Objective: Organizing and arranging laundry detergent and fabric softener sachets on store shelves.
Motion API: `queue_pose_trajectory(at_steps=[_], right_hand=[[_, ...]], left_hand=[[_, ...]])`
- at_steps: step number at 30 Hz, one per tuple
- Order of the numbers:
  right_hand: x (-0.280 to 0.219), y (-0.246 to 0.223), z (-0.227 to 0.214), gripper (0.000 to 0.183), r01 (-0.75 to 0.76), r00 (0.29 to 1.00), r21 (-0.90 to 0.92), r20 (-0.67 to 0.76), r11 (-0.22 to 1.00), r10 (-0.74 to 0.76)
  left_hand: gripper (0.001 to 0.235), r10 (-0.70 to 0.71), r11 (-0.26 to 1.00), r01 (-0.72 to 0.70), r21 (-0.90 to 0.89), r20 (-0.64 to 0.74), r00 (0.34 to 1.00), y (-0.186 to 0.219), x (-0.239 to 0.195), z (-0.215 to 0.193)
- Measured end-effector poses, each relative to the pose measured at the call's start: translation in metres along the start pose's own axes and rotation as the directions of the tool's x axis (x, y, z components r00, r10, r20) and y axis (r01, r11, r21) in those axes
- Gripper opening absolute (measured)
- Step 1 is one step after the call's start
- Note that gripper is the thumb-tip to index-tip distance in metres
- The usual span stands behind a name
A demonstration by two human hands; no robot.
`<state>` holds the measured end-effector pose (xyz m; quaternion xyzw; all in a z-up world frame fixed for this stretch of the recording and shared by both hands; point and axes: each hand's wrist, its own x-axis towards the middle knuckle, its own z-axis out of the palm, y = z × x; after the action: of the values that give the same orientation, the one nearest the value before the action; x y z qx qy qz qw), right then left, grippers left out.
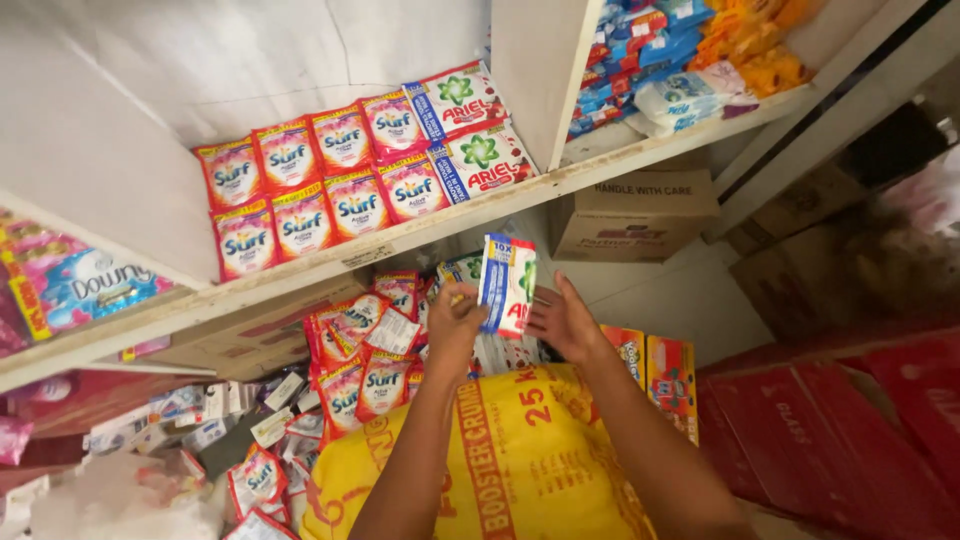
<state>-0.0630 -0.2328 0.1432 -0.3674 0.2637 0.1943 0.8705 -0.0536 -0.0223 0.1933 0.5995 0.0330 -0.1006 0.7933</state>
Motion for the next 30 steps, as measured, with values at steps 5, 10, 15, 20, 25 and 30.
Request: queue_pose_trajectory(at_steps=[5,10,15,20,25,30], right_hand=[[-0.033,0.032,0.022,0.033,0.373,0.909,0.042,0.184,0.927,-0.375],[-0.071,0.051,0.063,0.016,0.638,0.764,-0.141,0.242,0.757,-0.598],[-0.102,0.043,0.091,0.013,0.61,0.79,-0.385,0.23,0.692,-0.569],[-0.142,0.049,0.121,0.009,0.72,0.694,-0.392,0.365,0.574,-0.621],[-0.172,0.056,0.129,0.01,0.632,0.771,-0.459,0.286,0.624,-0.57],[-0.192,0.078,0.13,0.021,0.858,0.334,-0.494,0.328,0.141,-0.884]], left_hand=[[0.045,-0.161,0.937,0.184,-0.298,0.102,0.982,0.025,-0.068,-0.014],[0.022,-0.133,0.919,0.147,-0.367,0.064,0.989,0.012,-0.104,-0.042],[0.019,0.279,0.96,-0.277,0.046,-0.257,0.925,0.028,-0.126,-0.054],[0.018,0.356,0.934,-0.353,0.058,-0.237,0.904,0.079,-0.153,-0.045],[0.027,0.446,0.89,-0.369,0.269,-0.339,0.828,0.077,-0.17,-0.037],[0.014,0.846,0.274,-0.443,0.854,0.005,0.533,0.11,-0.188,-0.03]])
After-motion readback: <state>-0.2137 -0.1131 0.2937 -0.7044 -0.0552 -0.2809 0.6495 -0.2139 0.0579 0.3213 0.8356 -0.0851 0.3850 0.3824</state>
